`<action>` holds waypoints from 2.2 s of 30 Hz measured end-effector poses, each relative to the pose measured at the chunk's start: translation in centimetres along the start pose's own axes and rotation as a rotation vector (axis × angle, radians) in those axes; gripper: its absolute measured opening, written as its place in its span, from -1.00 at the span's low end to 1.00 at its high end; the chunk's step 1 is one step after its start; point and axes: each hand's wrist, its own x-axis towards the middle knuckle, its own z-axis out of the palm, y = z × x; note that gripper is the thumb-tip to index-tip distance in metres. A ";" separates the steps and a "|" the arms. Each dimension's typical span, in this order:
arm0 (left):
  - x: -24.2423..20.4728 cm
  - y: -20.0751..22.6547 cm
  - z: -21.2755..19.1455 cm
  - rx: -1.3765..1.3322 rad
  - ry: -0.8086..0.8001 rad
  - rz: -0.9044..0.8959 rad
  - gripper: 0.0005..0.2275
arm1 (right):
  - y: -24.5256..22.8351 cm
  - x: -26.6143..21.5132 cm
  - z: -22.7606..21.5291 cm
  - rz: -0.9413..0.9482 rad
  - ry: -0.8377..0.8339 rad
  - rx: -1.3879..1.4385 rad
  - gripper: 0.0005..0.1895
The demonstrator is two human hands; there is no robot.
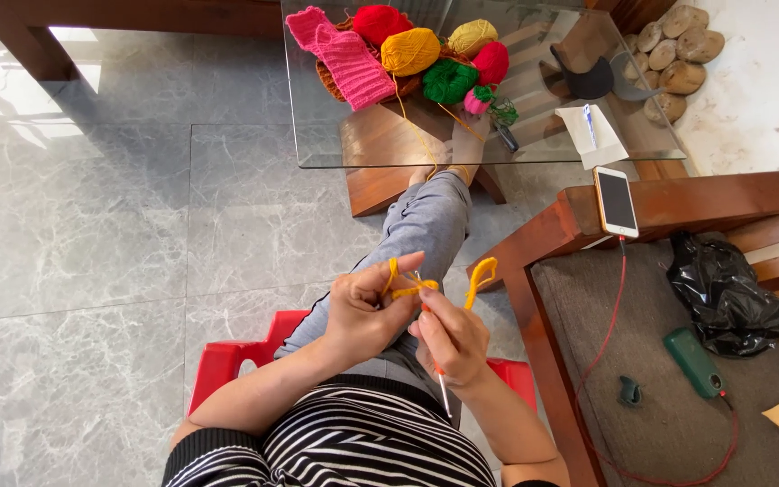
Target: A person is crocheting a yellow fabric using a crochet hook and yellow yarn while sitting in a chair.
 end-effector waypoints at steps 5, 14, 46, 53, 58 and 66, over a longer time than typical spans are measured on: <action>0.1 0.5 0.5 -0.403 -0.059 -0.209 -0.50 | 2.0 -4.9 -0.7 -0.011 0.063 0.166 -0.83; 1.2 -0.2 -1.0 -0.596 -0.157 -0.354 -0.49 | 1.8 -0.8 -2.6 0.087 -0.027 0.438 -0.87; 2.2 1.9 -0.7 -0.458 -0.239 -0.358 -0.72 | 0.9 1.8 -2.3 1.008 0.110 0.984 -0.83; 3.8 3.9 -3.0 0.024 -0.394 -0.137 -0.81 | 2.2 1.7 -4.0 1.252 0.104 1.300 -0.85; 2.8 4.1 -2.6 0.078 -0.502 0.023 -0.67 | 3.0 1.2 -7.4 1.275 0.125 1.470 -0.80; 2.8 3.4 -4.0 -0.209 -0.956 -0.321 -0.67 | 2.9 2.8 -18.7 0.779 0.400 1.751 -0.87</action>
